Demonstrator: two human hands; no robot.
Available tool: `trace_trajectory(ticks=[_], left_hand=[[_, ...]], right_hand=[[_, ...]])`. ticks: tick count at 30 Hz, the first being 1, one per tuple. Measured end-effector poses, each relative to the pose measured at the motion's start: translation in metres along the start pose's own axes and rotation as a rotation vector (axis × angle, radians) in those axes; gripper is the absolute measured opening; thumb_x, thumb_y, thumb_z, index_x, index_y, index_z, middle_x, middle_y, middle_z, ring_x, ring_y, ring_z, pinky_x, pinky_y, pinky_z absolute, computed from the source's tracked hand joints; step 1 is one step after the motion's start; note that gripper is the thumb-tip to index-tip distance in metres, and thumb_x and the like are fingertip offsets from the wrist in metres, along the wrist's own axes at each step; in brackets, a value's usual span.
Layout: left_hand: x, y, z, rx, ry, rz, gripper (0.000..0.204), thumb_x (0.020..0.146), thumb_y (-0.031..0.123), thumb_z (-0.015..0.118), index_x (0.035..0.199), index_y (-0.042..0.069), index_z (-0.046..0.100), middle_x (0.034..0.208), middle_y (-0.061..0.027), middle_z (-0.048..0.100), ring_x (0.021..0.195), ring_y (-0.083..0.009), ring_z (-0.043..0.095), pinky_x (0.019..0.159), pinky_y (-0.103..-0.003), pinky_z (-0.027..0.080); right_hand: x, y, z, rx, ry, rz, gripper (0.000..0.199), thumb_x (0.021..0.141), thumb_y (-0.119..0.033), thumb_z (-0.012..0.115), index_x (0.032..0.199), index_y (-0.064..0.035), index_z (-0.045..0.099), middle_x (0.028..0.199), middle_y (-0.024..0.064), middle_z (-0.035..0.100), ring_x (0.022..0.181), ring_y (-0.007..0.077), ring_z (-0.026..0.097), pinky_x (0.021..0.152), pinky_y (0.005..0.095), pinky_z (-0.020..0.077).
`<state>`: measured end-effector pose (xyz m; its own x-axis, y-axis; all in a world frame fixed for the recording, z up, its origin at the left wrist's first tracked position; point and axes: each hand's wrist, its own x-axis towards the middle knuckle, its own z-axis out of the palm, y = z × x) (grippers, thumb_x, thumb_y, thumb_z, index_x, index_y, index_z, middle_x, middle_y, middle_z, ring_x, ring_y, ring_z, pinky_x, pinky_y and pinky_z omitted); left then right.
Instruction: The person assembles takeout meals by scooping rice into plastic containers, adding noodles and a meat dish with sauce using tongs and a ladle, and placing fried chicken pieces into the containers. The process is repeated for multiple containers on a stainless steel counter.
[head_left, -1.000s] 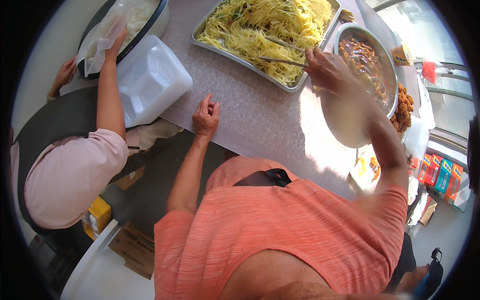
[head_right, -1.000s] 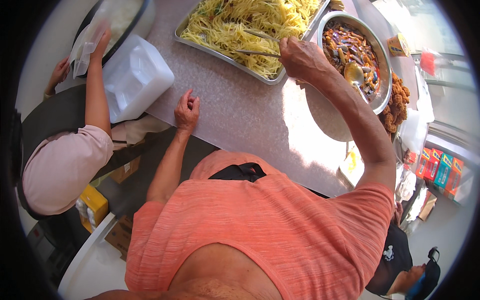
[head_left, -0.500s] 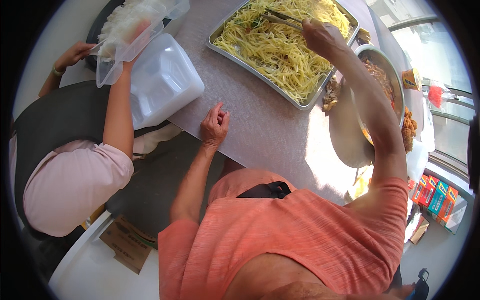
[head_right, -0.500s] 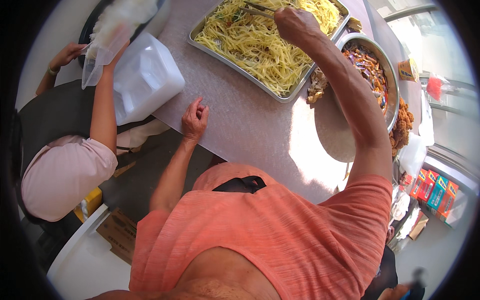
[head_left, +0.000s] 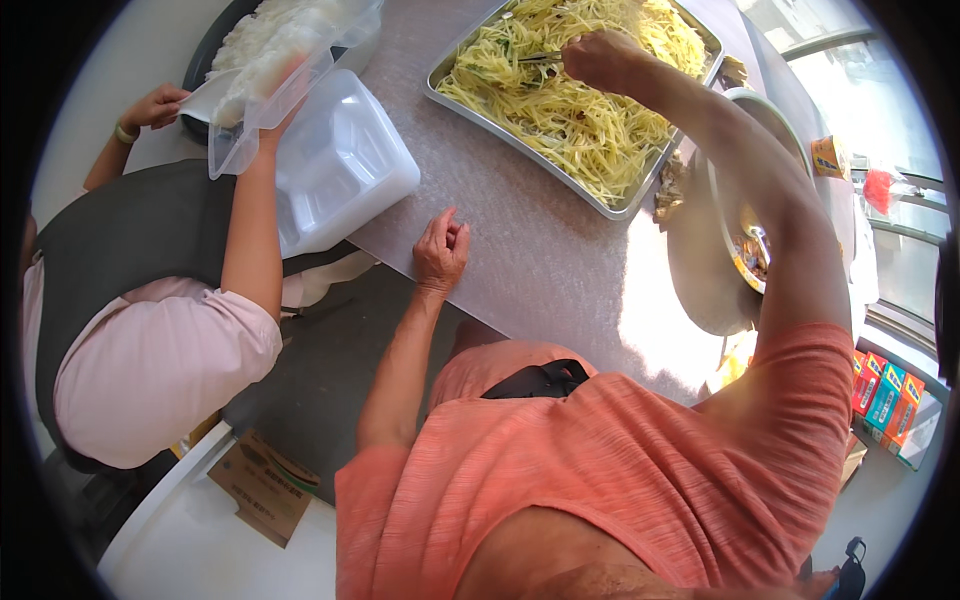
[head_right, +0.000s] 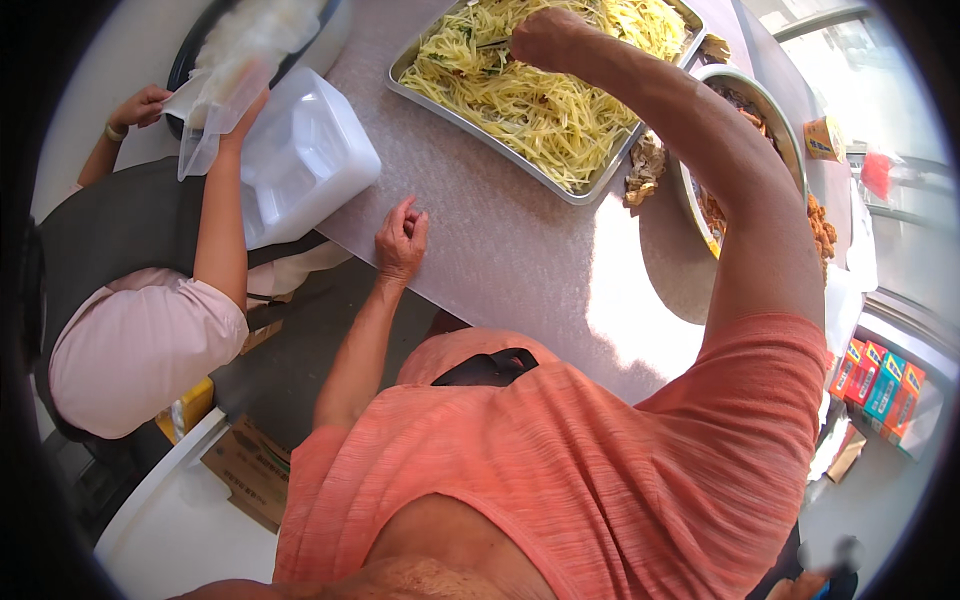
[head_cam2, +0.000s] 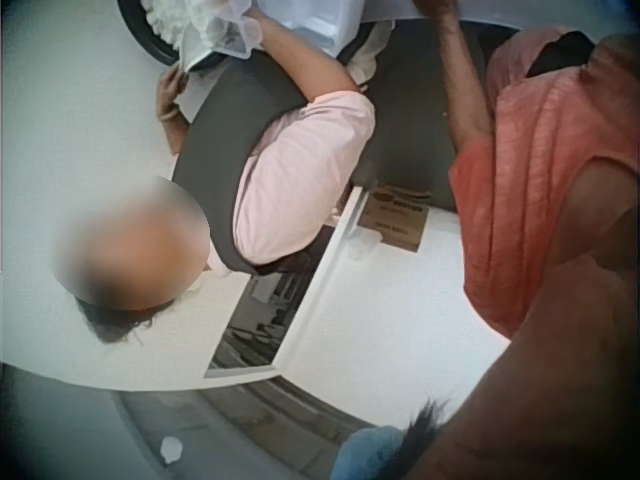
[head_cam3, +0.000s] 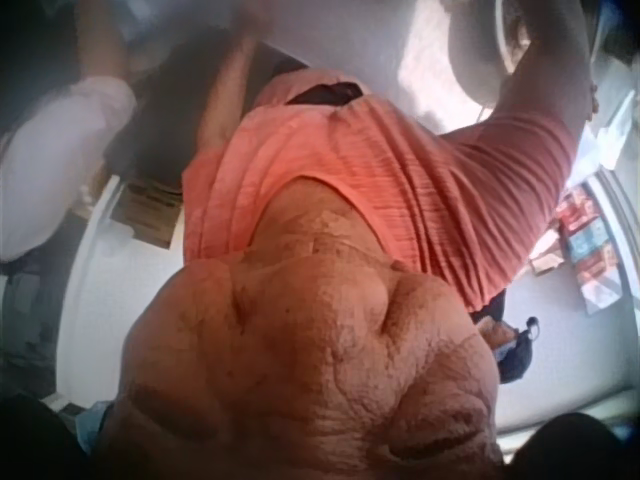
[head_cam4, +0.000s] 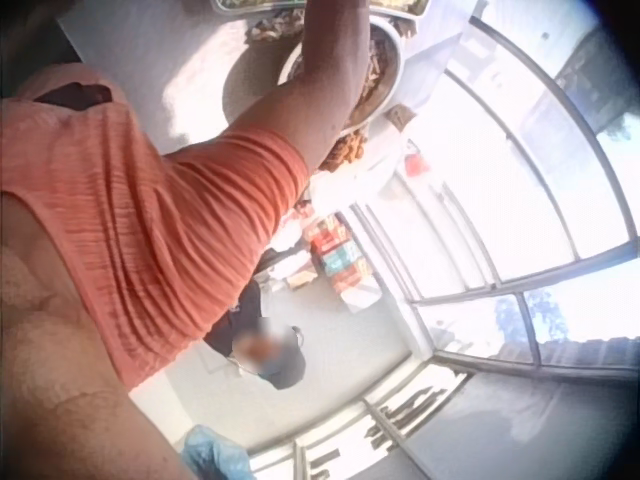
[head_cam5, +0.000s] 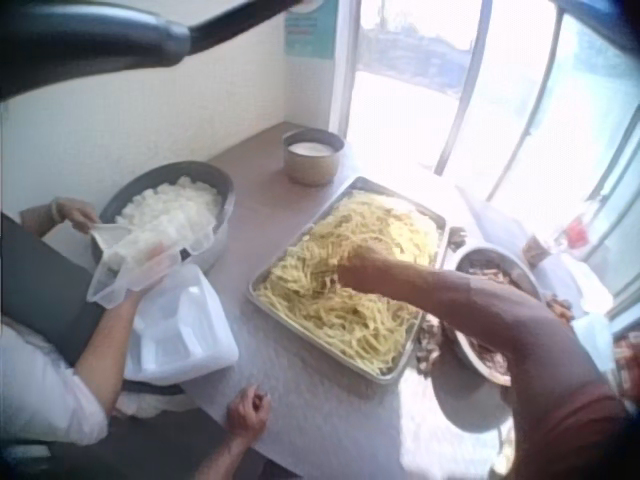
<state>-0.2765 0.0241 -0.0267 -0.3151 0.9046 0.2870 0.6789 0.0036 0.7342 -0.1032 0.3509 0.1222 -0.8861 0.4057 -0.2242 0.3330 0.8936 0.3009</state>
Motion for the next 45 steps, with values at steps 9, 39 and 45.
trace_trajectory(ticks=[9, 39, 45], left_hand=[[-0.001, -0.001, 0.006, -0.032, -0.005, 0.001, 0.031, 0.081, 0.013, 0.065, 0.109, 0.004, 0.057, 0.071, -0.0054, 0.057, 0.056, -0.0157, 0.053, 0.054, -0.030, 0.046], [0.001, -0.002, 0.003, -0.004, -0.007, 0.028, 0.030, 0.081, 0.012, 0.064, 0.108, 0.003, 0.057, 0.070, -0.0050, 0.056, 0.057, -0.0173, 0.053, 0.056, -0.031, 0.047], [0.004, 0.000, 0.003, 0.014, -0.020, 0.045, 0.030, 0.080, 0.012, 0.064, 0.108, 0.003, 0.057, 0.070, -0.0050, 0.056, 0.057, -0.0177, 0.054, 0.055, -0.031, 0.047]], right_hand=[[-0.146, -0.046, -0.030, 0.131, -0.024, 0.222, 0.015, 0.080, -0.005, 0.055, 0.090, 0.0066, 0.054, 0.078, 0.0194, 0.062, 0.072, 0.0344, 0.066, 0.061, 0.0406, 0.0540], [-0.120, -0.080, 0.010, 0.492, 0.140, 0.581, 0.012, 0.077, -0.005, 0.052, 0.080, 0.0057, 0.057, 0.075, 0.0250, 0.062, 0.071, 0.0393, 0.064, 0.062, 0.0456, 0.0510], [-0.088, -0.131, 0.019, 0.632, 0.164, 0.487, 0.016, 0.080, -0.008, 0.049, 0.083, 0.0058, 0.056, 0.074, 0.0259, 0.062, 0.072, 0.0404, 0.063, 0.063, 0.0463, 0.0505]])
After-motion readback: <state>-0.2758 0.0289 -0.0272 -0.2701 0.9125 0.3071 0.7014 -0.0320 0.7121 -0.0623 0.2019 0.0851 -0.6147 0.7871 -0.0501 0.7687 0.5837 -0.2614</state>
